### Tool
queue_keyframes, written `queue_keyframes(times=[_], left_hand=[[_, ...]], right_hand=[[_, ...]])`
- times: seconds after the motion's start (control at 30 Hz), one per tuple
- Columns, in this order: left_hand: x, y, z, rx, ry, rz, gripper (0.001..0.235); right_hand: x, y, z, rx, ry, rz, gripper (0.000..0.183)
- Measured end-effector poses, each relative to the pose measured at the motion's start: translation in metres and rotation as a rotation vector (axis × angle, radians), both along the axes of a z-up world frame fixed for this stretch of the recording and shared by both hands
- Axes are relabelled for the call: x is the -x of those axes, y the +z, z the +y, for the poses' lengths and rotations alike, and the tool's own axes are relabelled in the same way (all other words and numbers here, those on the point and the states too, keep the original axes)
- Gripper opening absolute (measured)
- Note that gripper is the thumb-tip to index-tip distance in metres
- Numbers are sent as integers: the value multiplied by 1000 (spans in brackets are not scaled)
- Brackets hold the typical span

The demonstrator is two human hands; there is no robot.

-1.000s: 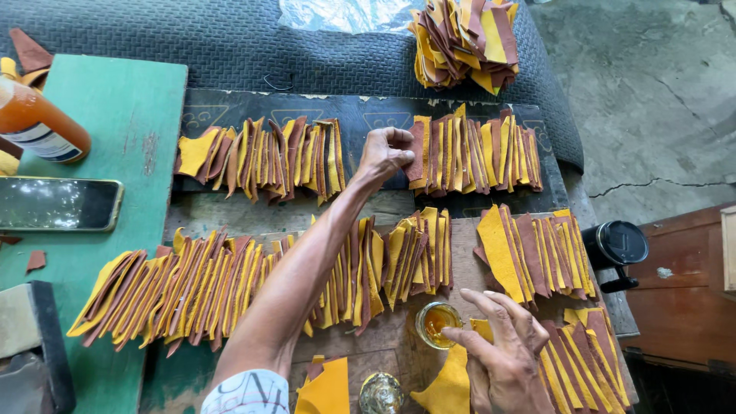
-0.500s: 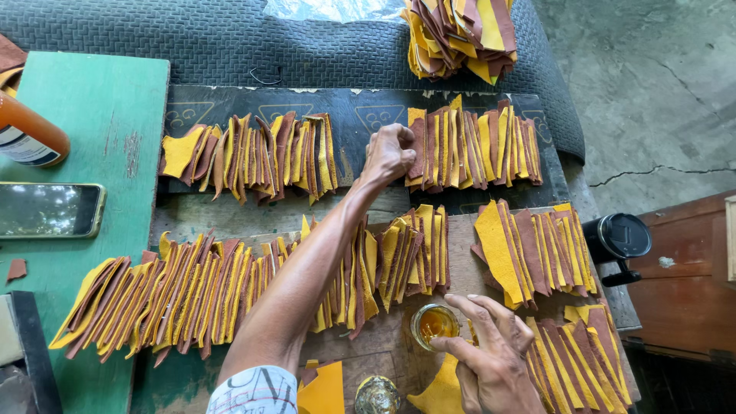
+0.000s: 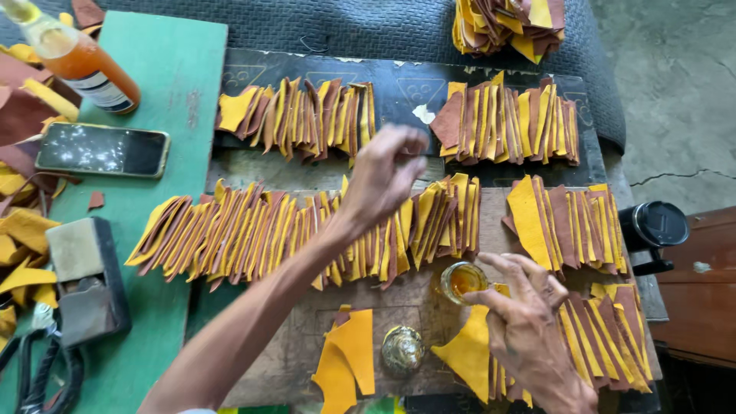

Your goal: The person repeatedly picks up yellow and brown leather strips, applies a viscous substance from a small jar to the edges, and stacks them into neat piles on a wooden work surface. The process is continuous and repetitive throughout the clip.

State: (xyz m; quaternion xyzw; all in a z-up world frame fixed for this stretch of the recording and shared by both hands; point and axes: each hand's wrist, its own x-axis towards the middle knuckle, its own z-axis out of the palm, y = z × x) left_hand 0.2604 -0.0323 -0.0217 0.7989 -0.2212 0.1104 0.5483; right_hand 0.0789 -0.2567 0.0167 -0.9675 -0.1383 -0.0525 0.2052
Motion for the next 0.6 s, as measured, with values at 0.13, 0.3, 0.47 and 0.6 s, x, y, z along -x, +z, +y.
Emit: queue_keyframes(times=[0.13, 0.3, 0.47, 0.6], left_hand=[[137, 22, 56, -129, -7, -9, 19], [229, 14, 71, -404, 116, 278, 48], [259, -6, 69, -460, 3, 29, 56], [269, -14, 68, -556, -239, -43, 65]], right_hand=[[1, 4, 3, -3, 18, -6, 32], [4, 8, 2, -29, 21, -43, 27], [30, 10, 11, -206, -62, -239, 29], [63, 6, 38, -252, -110, -300, 43]])
